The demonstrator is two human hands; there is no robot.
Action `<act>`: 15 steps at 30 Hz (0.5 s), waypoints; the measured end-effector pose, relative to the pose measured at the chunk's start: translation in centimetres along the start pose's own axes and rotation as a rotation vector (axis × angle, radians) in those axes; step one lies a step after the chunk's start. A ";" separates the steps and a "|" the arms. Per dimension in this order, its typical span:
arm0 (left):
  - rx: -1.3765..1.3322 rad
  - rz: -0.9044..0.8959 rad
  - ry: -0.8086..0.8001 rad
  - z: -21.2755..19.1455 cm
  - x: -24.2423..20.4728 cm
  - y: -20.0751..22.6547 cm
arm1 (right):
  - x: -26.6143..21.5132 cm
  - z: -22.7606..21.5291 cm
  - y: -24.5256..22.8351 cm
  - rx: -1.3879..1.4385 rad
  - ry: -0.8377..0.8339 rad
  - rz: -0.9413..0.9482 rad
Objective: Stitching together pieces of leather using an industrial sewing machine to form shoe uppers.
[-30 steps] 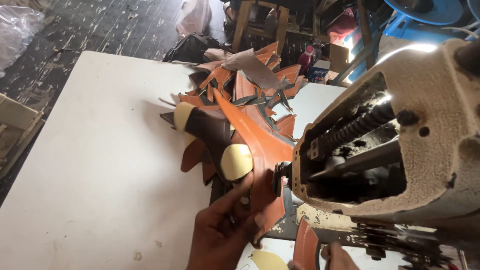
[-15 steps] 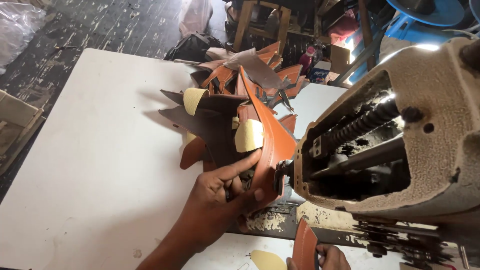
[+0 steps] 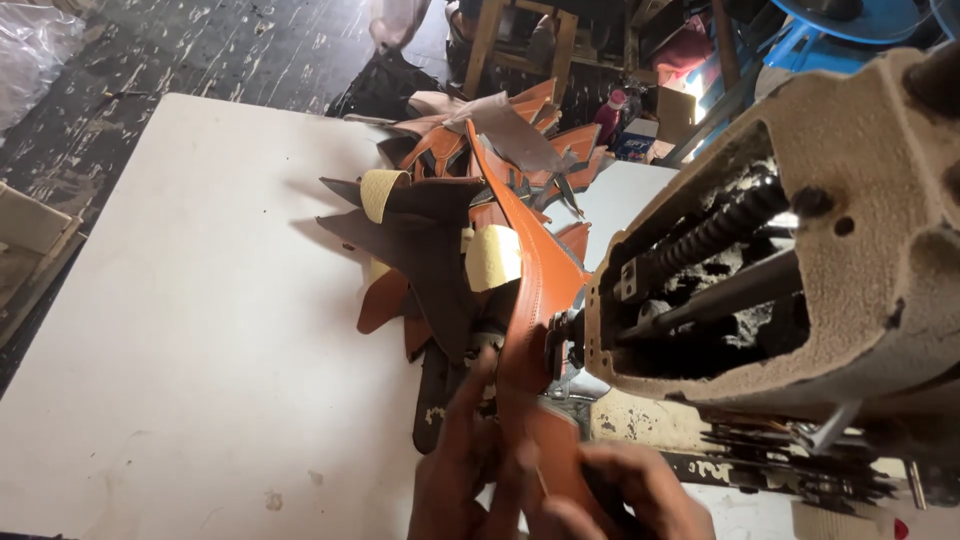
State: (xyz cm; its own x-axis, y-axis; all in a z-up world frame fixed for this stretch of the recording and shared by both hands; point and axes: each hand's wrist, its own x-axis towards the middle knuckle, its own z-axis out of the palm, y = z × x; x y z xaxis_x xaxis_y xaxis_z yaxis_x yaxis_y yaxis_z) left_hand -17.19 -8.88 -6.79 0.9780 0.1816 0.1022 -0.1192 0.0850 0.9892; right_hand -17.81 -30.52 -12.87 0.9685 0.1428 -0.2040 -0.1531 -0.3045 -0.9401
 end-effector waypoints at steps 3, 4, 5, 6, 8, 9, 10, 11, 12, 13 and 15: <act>0.161 -0.108 0.147 0.4 1.2 1.3 | 3.0 0.8 -7.6 0.121 -0.027 -0.008; 0.107 -0.144 0.138 0.4 1.7 1.4 | 3.3 1.0 -8.8 0.160 -0.023 -0.006; 0.053 -0.180 0.129 0.2 2.1 1.6 | 3.6 1.2 -10.0 0.200 -0.020 -0.004; 0.055 -0.182 0.131 0.3 2.3 1.6 | 3.7 1.1 -9.9 0.201 -0.023 -0.002; -0.067 -0.238 0.152 0.7 2.6 1.7 | 4.1 0.8 -9.6 0.174 0.018 0.053; -0.067 -0.238 0.152 0.9 2.8 1.4 | 4.2 0.5 -9.5 0.174 0.017 0.053; -0.068 -0.239 0.166 1.1 2.8 1.2 | 4.3 0.0 -9.3 0.129 0.003 0.024; -0.068 -0.240 0.180 1.3 2.9 0.9 | 4.3 -0.4 -9.2 0.083 -0.012 -0.005; -0.067 -0.240 0.179 1.4 3.1 1.0 | 4.2 -0.9 -8.9 0.084 -0.011 -0.005; -0.083 -0.237 0.185 1.5 3.2 1.2 | 4.1 -1.3 -8.6 0.027 -0.033 -0.061; -0.101 -0.235 0.190 1.6 3.6 1.5 | 3.6 -2.9 -7.0 -0.032 -0.053 -0.115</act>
State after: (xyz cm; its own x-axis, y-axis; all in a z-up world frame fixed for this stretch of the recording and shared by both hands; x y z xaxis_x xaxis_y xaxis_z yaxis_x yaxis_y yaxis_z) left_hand -13.56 -9.71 -4.79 0.9325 0.3244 -0.1587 0.0804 0.2419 0.9670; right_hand -12.67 -30.58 -6.29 0.9674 0.2277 -0.1106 -0.0348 -0.3132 -0.9490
